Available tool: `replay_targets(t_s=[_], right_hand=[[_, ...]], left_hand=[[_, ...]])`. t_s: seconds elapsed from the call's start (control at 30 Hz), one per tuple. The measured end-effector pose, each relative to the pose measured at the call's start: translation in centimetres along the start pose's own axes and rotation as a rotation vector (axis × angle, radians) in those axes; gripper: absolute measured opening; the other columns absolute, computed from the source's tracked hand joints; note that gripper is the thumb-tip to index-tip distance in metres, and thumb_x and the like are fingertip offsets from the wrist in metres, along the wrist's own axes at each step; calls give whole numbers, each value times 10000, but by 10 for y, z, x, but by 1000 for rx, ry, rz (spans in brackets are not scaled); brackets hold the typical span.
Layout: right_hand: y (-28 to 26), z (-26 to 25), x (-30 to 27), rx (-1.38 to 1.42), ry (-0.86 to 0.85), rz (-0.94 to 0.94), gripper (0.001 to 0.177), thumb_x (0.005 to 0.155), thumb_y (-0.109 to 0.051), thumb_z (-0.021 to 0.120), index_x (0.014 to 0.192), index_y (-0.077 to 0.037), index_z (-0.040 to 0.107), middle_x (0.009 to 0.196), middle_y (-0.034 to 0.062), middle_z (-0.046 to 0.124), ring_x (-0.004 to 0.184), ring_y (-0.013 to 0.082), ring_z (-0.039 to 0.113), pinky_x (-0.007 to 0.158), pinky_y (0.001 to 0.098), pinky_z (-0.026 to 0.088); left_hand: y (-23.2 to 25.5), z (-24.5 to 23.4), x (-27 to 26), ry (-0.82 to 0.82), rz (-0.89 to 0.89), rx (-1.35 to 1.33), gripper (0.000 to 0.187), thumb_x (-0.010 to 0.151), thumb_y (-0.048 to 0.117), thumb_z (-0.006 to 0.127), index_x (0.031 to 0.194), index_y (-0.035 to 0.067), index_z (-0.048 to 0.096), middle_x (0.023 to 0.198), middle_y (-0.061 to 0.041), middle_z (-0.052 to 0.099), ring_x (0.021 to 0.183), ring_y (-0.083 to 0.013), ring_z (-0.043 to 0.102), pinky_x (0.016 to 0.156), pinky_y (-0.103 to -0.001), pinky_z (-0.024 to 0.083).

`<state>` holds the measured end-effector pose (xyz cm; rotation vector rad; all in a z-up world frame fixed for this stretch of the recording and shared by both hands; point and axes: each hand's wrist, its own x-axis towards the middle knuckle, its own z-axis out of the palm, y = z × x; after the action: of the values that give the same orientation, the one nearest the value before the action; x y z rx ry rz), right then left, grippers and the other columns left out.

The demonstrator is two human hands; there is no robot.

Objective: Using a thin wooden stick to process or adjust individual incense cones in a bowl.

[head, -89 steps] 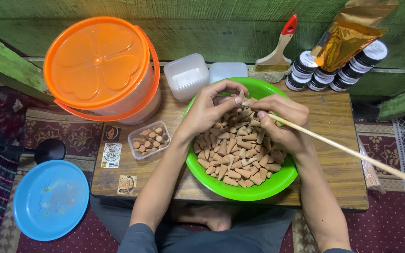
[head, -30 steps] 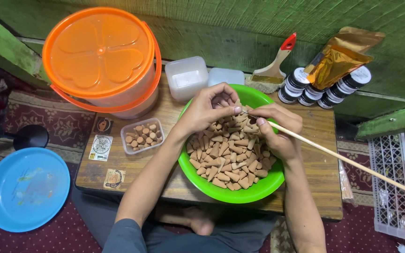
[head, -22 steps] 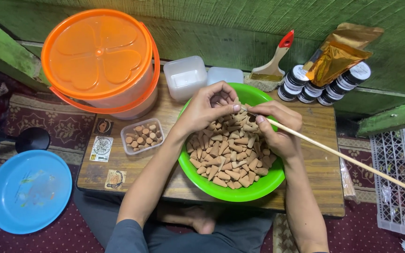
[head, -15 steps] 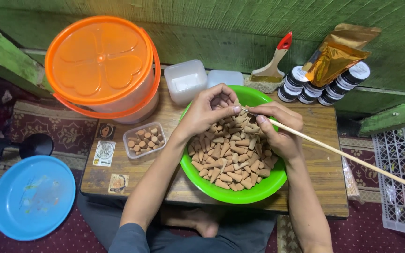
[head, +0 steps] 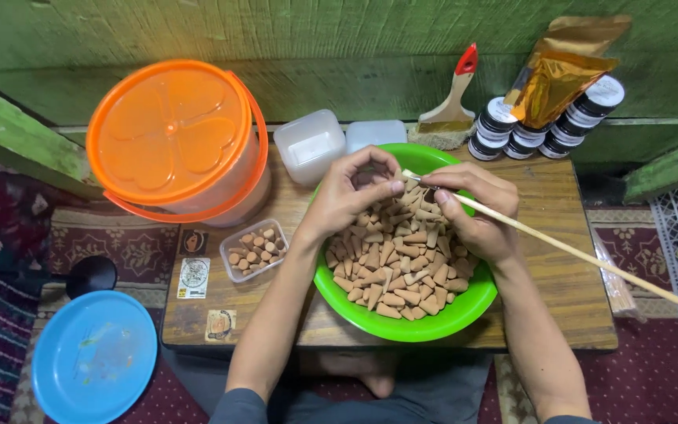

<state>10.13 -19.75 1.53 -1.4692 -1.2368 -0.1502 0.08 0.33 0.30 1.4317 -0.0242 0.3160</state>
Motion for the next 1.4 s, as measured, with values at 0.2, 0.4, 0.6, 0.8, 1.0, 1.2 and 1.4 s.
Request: replay_targets(t_s=[0.2,0.4,0.6,0.8,1.0,1.2,1.4], right_hand=[[15,-2,-7,16,-57,3,177,976,-108,645,996,-50,811,892,143,784,763,292,743,691,391,575],[14,3,-4,82,-43,-18,192,1002,-99,629,1046,-36,804,941,157,787,840,278,750,737,396,581],[5,-3,-5,3,-43,12,166,977,-106,664,1035,-36,802,958,140,785,819,273,750,727,373,584],[12,1,-11,-3,-77,2,137,969,-80,673,997,-35,800,905,144,770,775,310,737,700,403,580],[-3,3,-1,-42,-49,-5,143,988,-76,679,1058,-24,792,988,144,781,809,279,747,714,371,581],[-7,2,0,-94,-77,4,164,994,-88,651,1060,-40,794,950,134,777,773,307,736,684,385,581],[4,0,-5,-121,-63,-2,164,980,-120,659,1013,-55,806,940,125,788,756,320,746,674,407,585]], left_hand=[[5,3,-2,38,-24,-44,256,852,103,813,1065,61,678,925,-31,644,849,-81,687,768,-218,606],[2,3,-2,21,-1,-33,255,846,84,821,1061,51,687,938,-60,648,860,-120,702,798,-268,616],[-1,1,0,39,20,-30,241,879,85,787,1107,57,714,986,-63,692,893,-112,693,836,-269,608],[-3,0,-1,32,15,-49,241,907,71,756,1143,46,716,1011,-85,708,915,-127,704,847,-301,618],[-3,1,-1,25,19,-6,251,891,82,776,1135,60,722,999,-95,712,921,-145,694,863,-318,610],[2,1,-1,48,24,-17,227,950,120,712,1174,81,716,1018,-45,717,960,-101,667,900,-290,587],[0,3,-4,39,-57,-32,278,898,76,746,1174,64,707,1045,-105,695,941,-152,699,875,-310,599]])
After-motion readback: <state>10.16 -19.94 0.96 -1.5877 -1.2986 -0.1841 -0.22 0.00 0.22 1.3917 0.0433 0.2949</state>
